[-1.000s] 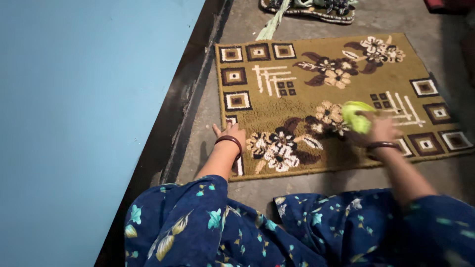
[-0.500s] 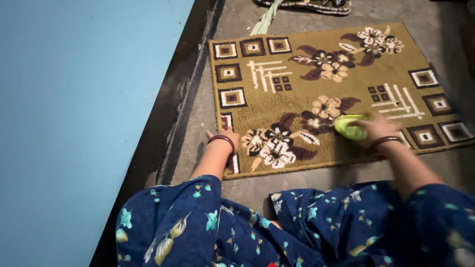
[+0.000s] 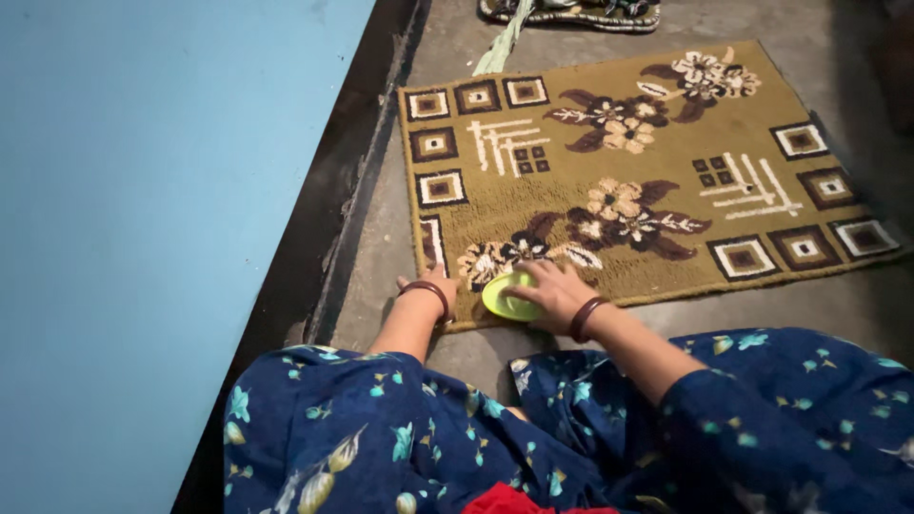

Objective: The person cleans a small rug by hand, using a brush and a cleaning solution in a small bowl while sitting on the floor.

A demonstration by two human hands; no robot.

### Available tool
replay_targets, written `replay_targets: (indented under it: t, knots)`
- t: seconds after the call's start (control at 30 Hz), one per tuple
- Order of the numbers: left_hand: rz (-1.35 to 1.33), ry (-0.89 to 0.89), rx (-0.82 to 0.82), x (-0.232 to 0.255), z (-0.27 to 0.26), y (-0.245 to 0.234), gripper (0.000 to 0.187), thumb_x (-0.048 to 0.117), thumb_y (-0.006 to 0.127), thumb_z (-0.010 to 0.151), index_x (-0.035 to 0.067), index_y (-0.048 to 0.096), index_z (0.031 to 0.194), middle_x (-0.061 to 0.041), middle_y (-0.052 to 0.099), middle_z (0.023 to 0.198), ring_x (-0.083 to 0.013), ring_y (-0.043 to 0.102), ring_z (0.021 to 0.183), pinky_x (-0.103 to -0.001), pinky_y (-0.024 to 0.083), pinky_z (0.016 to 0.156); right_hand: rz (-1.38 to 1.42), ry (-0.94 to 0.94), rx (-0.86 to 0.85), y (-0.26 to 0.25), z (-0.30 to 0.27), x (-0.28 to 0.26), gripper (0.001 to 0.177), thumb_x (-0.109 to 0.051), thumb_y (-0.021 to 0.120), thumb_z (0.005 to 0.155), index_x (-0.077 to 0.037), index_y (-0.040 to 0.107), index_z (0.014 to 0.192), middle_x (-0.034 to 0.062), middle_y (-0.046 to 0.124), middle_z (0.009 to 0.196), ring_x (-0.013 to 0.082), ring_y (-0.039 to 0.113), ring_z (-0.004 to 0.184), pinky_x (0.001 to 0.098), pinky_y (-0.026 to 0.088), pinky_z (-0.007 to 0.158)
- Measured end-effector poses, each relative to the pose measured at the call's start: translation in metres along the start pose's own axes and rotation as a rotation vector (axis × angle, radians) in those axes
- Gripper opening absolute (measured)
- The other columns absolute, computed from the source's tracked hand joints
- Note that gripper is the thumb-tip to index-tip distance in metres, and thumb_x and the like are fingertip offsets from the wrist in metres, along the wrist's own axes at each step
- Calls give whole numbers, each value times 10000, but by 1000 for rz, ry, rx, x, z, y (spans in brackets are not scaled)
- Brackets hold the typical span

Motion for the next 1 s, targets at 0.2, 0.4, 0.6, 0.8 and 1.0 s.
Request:
replay_targets:
  t: [0.2,0.4,0.6,0.8,1.0]
  knots:
    - [19,41,40,-8,3,13,787,138,678,890,391,367,1567,-76,22,1739,-268,139,1591,-732,139,1211,-85,488,-502,-18,-50,82,661,-415,848,743,-385,571,1343,99,543,1407,317,551,1318,462,524,1025]
    - [55,1,51,1,-4,3,619,87,633,905,292,516,1477,-78,204,1696,-300,319,1521,-725,179,1205,-184,1007,-571,-58,-149,186,859,-358,960,661,-432,529,1399,86,531,1415,327,509,1356,651,423,1078]
    - [59,41,337,2,4,2,348,193,479,1030,198,719,1282,-110,586,1475,-320,581,1356,-682,314,1181,-260,949,-42,-61,-132,164,836,-507,921,599,-353,599,1356,179,558,1346,395,547,1254,622,467,970]
    - [-17,108,288,7,-11,-5,377,197,535,964,306,670,1299,-84,498,1463,-320,520,1358,-596,397,1115,-119,100,-70,2,-38,43,663,-314,819,737,-285,599,1362,182,500,1426,392,520,1283,574,477,949]
    - [-15,83,188,6,-12,-7,476,161,564,943,353,601,1377,-37,417,1535,-294,466,1407,-600,358,1149,-207,509,-614,-16,-76,124,728,-312,875,720,-489,564,1353,52,473,1454,295,495,1355,481,414,1129]
Point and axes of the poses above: each hand's wrist, its own z-axis towards the middle knuckle, its own y-axis out of the palm, x = y × z, the point moved 3 cm from there along z, towards the middle knuckle
